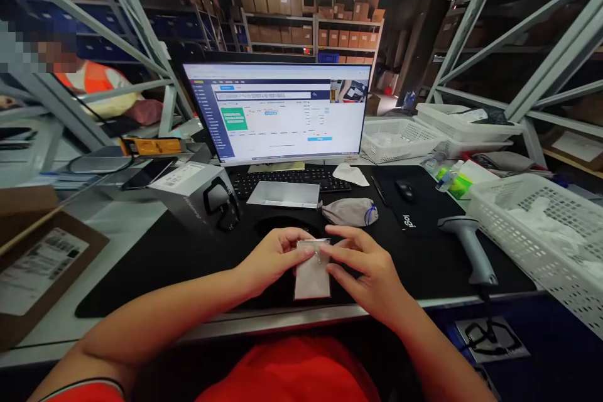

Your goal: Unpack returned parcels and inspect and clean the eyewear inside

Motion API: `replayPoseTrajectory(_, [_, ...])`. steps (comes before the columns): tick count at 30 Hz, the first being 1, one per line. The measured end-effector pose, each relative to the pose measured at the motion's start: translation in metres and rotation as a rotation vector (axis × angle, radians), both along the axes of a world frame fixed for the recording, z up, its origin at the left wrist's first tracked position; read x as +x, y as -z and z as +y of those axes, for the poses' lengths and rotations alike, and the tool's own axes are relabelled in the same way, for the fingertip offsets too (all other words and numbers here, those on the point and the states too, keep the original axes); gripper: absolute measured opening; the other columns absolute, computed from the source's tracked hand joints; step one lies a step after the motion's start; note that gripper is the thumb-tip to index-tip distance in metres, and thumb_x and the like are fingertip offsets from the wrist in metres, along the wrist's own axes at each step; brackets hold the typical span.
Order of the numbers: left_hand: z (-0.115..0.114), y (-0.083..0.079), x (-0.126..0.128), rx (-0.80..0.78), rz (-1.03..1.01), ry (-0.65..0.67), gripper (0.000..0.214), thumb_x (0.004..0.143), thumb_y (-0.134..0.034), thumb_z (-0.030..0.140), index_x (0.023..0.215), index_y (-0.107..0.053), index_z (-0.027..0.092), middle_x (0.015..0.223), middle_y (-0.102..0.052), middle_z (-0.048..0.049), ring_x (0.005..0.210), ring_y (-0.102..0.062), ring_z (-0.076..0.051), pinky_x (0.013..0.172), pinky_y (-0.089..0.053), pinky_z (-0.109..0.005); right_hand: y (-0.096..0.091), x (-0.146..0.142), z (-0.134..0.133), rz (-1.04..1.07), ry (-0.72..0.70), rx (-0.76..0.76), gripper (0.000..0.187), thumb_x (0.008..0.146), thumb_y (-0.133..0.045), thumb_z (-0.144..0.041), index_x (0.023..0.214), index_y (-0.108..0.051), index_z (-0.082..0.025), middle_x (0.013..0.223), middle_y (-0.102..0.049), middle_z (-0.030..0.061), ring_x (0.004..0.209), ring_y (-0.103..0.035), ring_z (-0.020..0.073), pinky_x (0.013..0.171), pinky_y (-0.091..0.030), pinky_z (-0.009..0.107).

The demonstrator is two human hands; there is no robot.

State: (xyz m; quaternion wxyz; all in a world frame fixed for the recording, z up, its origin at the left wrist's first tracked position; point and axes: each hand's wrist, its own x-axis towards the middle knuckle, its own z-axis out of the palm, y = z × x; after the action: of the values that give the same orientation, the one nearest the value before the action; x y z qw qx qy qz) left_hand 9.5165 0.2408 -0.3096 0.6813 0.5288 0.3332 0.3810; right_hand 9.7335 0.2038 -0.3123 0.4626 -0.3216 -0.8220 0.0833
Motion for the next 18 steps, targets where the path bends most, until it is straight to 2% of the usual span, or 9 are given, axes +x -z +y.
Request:
replayPoseTrajectory(3, [-0.007, 0.008, 0.011, -0.158, -0.087, 0.021, 0.042, 0.063, -0.090, 0.045, 0.084, -0.073, 0.013, 0.076, -0.069, -0.0023, 0.068, -0.061, -0.011, 0.065, -0.047, -0.023, 0.011, -0.001, -0.004, -0.002, 0.001, 0.005, 0.034, 0.085, -0.074, -0.013, 0.116, -0.074, -0.026, 0.112, -0.074, 0.0065, 0.096, -0.072, 0.0164, 0.085, -0.061, 0.026])
replayPoseTrajectory(5, [-0.013, 0.014, 0.018, -0.252, -0.174, 0.069, 0.043, 0.059, -0.094, 0.038, 0.088, -0.074, 0.014, 0.083, -0.071, -0.0032, 0.075, -0.063, -0.013, 0.074, -0.049, -0.025, 0.019, 0.000, -0.010, 0.044, 0.104, 0.045, 0.032, 0.083, -0.076, -0.012, 0.112, -0.076, -0.026, 0.105, -0.076, 0.0057, 0.094, -0.073, 0.0168, 0.085, -0.061, 0.026])
replayPoseTrajectory(8, [-0.021, 0.023, 0.028, -0.256, -0.207, 0.149, 0.051, 0.053, -0.096, 0.027, 0.098, -0.076, 0.015, 0.095, -0.073, -0.0054, 0.085, -0.065, -0.015, 0.083, -0.050, -0.028, 0.029, 0.003, -0.021, 0.120, 0.242, 0.028, 0.030, 0.081, -0.077, -0.010, 0.107, -0.077, -0.025, 0.100, -0.076, 0.0047, 0.089, -0.073, 0.0163, 0.077, -0.062, 0.024])
replayPoseTrajectory(10, [-0.025, 0.028, 0.034, -0.241, -0.152, 0.188, 0.051, 0.055, -0.096, 0.027, 0.100, -0.076, 0.014, 0.091, -0.072, -0.0053, 0.081, -0.064, -0.014, 0.080, -0.050, -0.028, 0.033, 0.009, -0.029, 0.141, 0.279, 0.003, 0.028, 0.078, -0.080, -0.011, 0.103, -0.078, -0.025, 0.095, -0.076, 0.0039, 0.085, -0.073, 0.0164, 0.073, -0.062, 0.024])
replayPoseTrajectory(12, [-0.028, 0.032, 0.041, -0.216, -0.074, 0.211, 0.046, 0.060, -0.094, 0.034, 0.096, -0.076, 0.013, 0.083, -0.071, -0.0047, 0.073, -0.061, -0.013, 0.075, -0.050, -0.027, 0.035, 0.017, -0.037, 0.136, 0.289, 0.004, 0.024, 0.077, -0.081, -0.013, 0.098, -0.079, -0.025, 0.091, -0.076, 0.0033, 0.081, -0.073, 0.0163, 0.072, -0.062, 0.024])
replayPoseTrajectory(15, [-0.031, 0.034, 0.051, -0.167, 0.005, 0.258, 0.045, 0.066, -0.088, 0.048, 0.087, -0.076, 0.010, 0.076, -0.070, -0.0060, 0.068, -0.060, -0.013, 0.067, -0.048, -0.025, 0.038, 0.030, -0.048, 0.086, 0.239, 0.025, 0.018, 0.083, -0.076, -0.013, 0.097, -0.079, -0.024, 0.092, -0.078, 0.0041, 0.081, -0.074, 0.0157, 0.075, -0.060, 0.024])
replayPoseTrajectory(18, [-0.031, 0.033, 0.059, -0.144, 0.056, 0.325, 0.047, 0.064, -0.087, 0.052, 0.081, -0.075, 0.010, 0.070, -0.068, -0.0046, 0.062, -0.058, -0.012, 0.061, -0.045, -0.023, 0.038, 0.038, -0.059, 0.055, 0.224, 0.033, 0.014, 0.087, -0.071, -0.013, 0.096, -0.078, -0.022, 0.091, -0.077, 0.0058, 0.082, -0.073, 0.0163, 0.076, -0.058, 0.026])
